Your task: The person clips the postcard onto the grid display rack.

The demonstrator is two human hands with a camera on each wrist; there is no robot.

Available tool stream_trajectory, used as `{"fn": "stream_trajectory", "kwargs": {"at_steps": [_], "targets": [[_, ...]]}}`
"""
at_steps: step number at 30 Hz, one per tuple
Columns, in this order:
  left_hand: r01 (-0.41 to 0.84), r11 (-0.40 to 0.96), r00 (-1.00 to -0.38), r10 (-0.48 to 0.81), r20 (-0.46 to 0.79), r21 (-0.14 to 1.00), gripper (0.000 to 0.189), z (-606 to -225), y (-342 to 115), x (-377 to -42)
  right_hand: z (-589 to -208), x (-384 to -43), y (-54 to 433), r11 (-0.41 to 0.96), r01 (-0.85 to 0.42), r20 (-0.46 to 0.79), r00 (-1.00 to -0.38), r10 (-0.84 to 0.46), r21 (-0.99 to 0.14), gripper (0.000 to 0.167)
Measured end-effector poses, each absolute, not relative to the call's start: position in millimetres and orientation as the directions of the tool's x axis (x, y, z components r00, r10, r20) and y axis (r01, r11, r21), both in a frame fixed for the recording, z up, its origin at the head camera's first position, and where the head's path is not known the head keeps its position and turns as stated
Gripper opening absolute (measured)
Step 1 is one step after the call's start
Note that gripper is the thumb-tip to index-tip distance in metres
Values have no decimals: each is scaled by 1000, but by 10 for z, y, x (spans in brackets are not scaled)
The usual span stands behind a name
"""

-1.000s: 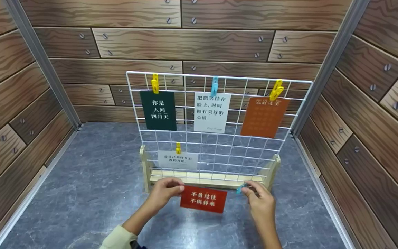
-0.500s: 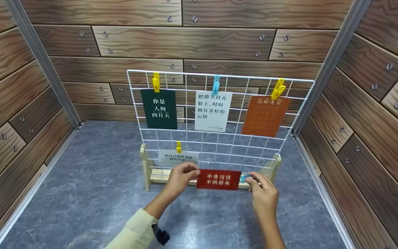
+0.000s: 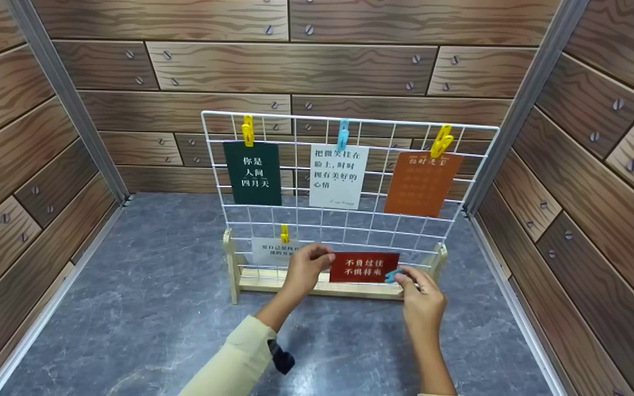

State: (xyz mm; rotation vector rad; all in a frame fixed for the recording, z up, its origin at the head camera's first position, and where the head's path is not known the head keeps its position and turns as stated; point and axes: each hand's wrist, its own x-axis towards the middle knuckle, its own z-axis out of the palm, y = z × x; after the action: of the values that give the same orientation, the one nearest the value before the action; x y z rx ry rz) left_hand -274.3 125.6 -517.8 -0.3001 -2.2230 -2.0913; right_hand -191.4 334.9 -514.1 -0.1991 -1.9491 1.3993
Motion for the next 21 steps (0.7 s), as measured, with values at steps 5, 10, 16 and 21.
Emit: {"fn": "stream_trajectory", "kwargs": {"at_steps": [5, 10, 16, 21], "targets": [[204, 86, -979, 44, 201, 975, 4, -5130, 1366, -2767, -5127, -1952, 3349, 390, -278, 458, -728, 511, -878, 13], [246, 149, -969, 6, 248, 958, 6, -5118, 1446, -2772, -5098, -2002, 3321, 383, -261, 441, -728, 525, -886, 17], [331, 256, -935, -37, 351, 908, 5, -5146, 1475, -2786, -5097, -2125, 3287, 314, -307, 435, -727, 531, -898, 19], [356, 309, -917, -63, 393, 882, 5, -5172, 1505, -2803, -5082, -2238, 3240, 328, -352, 480, -689, 543, -877, 18]]}}
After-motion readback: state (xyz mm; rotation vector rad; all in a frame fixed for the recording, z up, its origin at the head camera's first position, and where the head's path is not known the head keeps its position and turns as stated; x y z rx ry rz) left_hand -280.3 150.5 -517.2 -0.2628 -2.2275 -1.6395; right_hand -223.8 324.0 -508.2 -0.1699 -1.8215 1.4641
